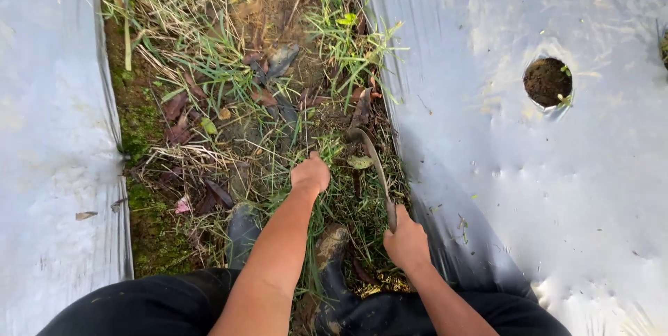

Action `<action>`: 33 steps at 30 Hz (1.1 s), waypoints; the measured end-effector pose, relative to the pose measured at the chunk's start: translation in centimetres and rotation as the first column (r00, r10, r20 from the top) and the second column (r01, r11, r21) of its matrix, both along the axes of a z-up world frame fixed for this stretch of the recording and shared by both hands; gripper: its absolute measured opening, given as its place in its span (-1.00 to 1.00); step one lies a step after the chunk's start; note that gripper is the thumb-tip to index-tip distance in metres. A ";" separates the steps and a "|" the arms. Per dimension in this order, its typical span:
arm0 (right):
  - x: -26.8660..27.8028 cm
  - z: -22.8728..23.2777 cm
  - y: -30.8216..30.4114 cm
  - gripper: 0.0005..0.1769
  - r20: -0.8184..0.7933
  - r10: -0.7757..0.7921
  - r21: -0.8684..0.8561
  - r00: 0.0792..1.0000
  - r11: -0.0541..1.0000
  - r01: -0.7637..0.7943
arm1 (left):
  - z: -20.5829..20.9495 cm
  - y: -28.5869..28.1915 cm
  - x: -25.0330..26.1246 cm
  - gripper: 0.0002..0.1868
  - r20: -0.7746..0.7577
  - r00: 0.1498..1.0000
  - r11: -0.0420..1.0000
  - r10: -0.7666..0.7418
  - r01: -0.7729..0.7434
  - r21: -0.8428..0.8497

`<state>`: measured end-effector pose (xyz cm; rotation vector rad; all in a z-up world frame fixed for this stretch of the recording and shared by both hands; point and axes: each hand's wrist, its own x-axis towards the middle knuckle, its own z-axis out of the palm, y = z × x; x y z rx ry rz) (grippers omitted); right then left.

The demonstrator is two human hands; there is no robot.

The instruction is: The person uses a sickle to cut grass and weeds growing along the edge of a plastic mulch sheet. They gather the cut grass into a bundle with their left hand and continue cutting more weeds with the sickle in their right hand.

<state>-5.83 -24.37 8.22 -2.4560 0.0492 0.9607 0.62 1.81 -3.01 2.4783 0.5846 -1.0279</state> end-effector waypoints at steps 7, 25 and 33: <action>1.8 6.2 1.6 -0.86 0.094 -0.196 0.035 0.976 0.980 0.193 | 7.4 -0.4 0.9 -0.52 -0.095 0.986 0.988 0.133 -0.140 -0.068; 0.0 0.2 1.1 -0.66 -0.081 -0.061 -0.133 0.995 0.990 0.049 | 7.7 -0.1 1.0 -0.45 -0.115 0.989 0.992 0.095 -0.103 -0.067; 1.1 4.9 2.0 -0.90 0.101 -0.122 -0.039 0.987 0.991 0.126 | 6.6 0.4 0.7 -0.48 -0.063 0.989 0.985 0.132 -0.138 -0.106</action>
